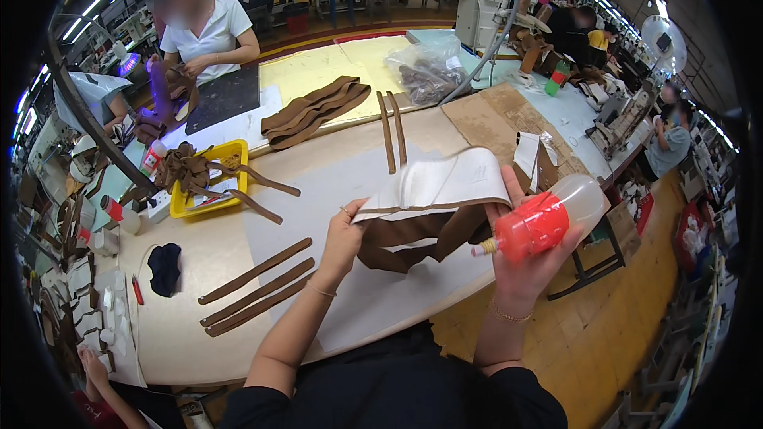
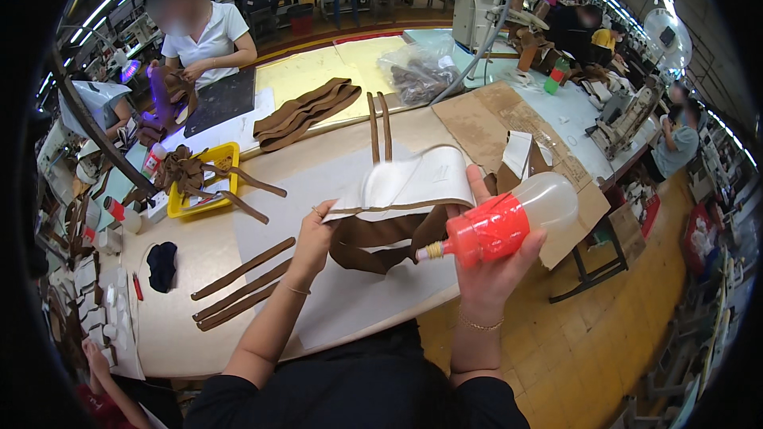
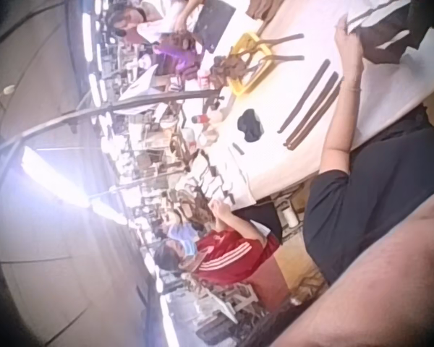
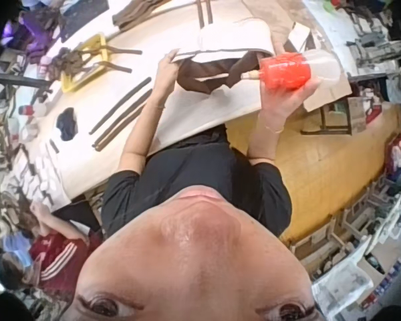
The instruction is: The person applies glue from a red-capped bottle to brown fabric pieces and long strips on a white worktable. They wipe the nozzle with a dark cloth, then continue applying glue to additional fabric pieces and strips in a repetitive sequence.
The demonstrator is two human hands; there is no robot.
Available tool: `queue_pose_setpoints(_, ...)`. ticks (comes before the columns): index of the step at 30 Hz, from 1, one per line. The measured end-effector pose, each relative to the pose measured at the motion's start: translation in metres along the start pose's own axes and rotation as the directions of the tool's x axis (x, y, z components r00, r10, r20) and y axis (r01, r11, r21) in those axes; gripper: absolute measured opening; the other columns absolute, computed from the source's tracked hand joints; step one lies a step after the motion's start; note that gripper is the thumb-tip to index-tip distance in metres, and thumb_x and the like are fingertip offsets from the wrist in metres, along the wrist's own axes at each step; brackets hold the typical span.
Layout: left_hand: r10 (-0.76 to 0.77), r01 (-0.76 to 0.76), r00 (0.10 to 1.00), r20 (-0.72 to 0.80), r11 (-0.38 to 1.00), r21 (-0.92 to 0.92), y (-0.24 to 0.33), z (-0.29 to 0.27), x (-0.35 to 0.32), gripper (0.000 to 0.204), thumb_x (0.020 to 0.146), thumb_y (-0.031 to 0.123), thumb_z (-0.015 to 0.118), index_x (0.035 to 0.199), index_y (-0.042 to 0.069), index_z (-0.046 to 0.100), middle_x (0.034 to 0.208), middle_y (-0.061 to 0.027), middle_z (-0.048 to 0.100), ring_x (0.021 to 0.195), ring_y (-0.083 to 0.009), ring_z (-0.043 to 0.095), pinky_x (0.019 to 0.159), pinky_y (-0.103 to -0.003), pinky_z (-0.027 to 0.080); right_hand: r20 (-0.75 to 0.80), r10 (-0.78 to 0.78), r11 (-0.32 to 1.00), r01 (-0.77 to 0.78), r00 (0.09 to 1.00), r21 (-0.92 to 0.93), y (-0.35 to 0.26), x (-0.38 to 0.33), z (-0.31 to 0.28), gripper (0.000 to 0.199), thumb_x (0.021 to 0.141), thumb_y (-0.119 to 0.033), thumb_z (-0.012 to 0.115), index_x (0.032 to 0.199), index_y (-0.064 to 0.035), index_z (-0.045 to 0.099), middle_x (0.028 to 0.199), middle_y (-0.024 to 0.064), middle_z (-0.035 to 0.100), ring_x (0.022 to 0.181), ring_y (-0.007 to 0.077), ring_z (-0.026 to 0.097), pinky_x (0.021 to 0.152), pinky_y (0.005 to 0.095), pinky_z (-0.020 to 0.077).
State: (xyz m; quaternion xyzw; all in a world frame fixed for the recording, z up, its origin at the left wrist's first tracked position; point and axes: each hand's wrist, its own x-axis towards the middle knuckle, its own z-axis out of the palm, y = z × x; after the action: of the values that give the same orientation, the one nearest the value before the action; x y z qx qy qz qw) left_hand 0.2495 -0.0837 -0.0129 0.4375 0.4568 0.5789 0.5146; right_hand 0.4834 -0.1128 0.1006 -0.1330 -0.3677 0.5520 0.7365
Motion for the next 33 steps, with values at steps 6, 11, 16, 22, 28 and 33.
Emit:
queue_pose_setpoints(6, -0.182, 0.318, 0.933, 0.309, 0.820, -0.477, 0.068, 0.000, -0.010, 0.028, 0.094, 0.009, 0.051, 0.121, 0.001, 0.051, 0.110, -0.0092, 0.061, 0.098, -0.0145, 0.060, 0.087, -0.027, 0.050, -0.009, 0.212, 0.977, -0.213, 0.977, -0.010, -0.003, 0.012, -0.041, 0.073, 0.090, -0.061, 0.044, 0.135, -0.0038, 0.031, 0.136, 0.0341, 0.037, 0.098, 0.0264, 0.062, 0.080, 0.0384, 0.0547)
queue_pose_setpoints(11, -0.024, -0.002, 0.940, 0.341, 0.997, 0.074, 0.114, -0.026, 0.032, 0.029, 0.086, 0.001, 0.054, 0.114, 0.008, 0.052, 0.102, -0.0065, 0.062, 0.092, -0.0119, 0.058, 0.081, -0.026, 0.048, -0.135, 0.652, 0.730, -0.666, 0.746, -0.156, -0.001, 0.015, -0.069, 0.066, 0.090, -0.056, 0.048, 0.126, -0.0017, 0.038, 0.119, 0.0254, 0.054, 0.112, 0.0420, 0.055, 0.087, 0.0555, 0.0518)
queue_pose_setpoints(16, -0.249, -0.226, 0.812, 0.527, 0.699, 0.678, 0.157, -0.018, 0.082, 0.019, 0.086, 0.022, 0.067, 0.078, 0.005, 0.063, 0.072, 0.0015, 0.058, 0.070, -0.0036, 0.052, 0.065, -0.017, 0.040, 0.211, 0.895, 0.326, -0.899, 0.393, 0.293, 0.004, 0.011, -0.094, 0.071, 0.085, -0.065, 0.048, 0.125, -0.0057, 0.046, 0.112, 0.0194, 0.060, 0.108, 0.0593, 0.048, 0.087, 0.0659, 0.0455)
queue_pose_setpoints(22, -0.482, 0.163, 0.708, 0.516, 0.822, 0.545, 0.142, -0.047, 0.092, 0.028, 0.086, 0.029, 0.068, 0.090, 0.001, 0.068, 0.072, 0.0015, 0.060, 0.057, -0.0029, 0.048, 0.053, -0.018, 0.038, 0.539, 0.606, 0.164, -0.755, 0.585, 0.634, 0.031, 0.004, -0.081, 0.079, 0.086, -0.070, 0.038, 0.128, -0.0035, 0.049, 0.121, 0.0289, 0.055, 0.123, 0.0498, 0.043, 0.103, 0.0539, 0.0385)
queue_pose_setpoints(28, 0.186, 0.189, 0.867, 0.462, 0.735, -0.651, 0.065, -0.080, 0.053, 0.043, 0.084, 0.027, 0.069, 0.108, -0.005, 0.057, 0.101, -0.0158, 0.065, 0.087, -0.0221, 0.065, 0.075, -0.035, 0.054, 0.606, 0.405, 0.050, -0.679, 0.684, 0.733, 0.029, 0.006, -0.069, 0.078, 0.087, -0.066, 0.043, 0.113, 0.0070, 0.038, 0.121, 0.0306, 0.049, 0.127, 0.0427, 0.041, 0.106, 0.0490, 0.0371)
queue_pose_setpoints(33, 0.228, 0.209, 0.847, 0.481, 0.689, -0.694, 0.072, -0.044, 0.041, 0.050, 0.081, 0.021, 0.071, 0.117, -0.006, 0.051, 0.107, -0.0199, 0.063, 0.093, -0.0286, 0.065, 0.081, -0.042, 0.053, 0.547, 0.504, 0.161, -0.695, 0.668, 0.701, 0.015, 0.008, -0.090, 0.076, 0.088, -0.064, 0.043, 0.107, 0.0101, 0.041, 0.125, 0.0387, 0.042, 0.132, 0.0452, 0.032, 0.108, 0.0500, 0.0342)
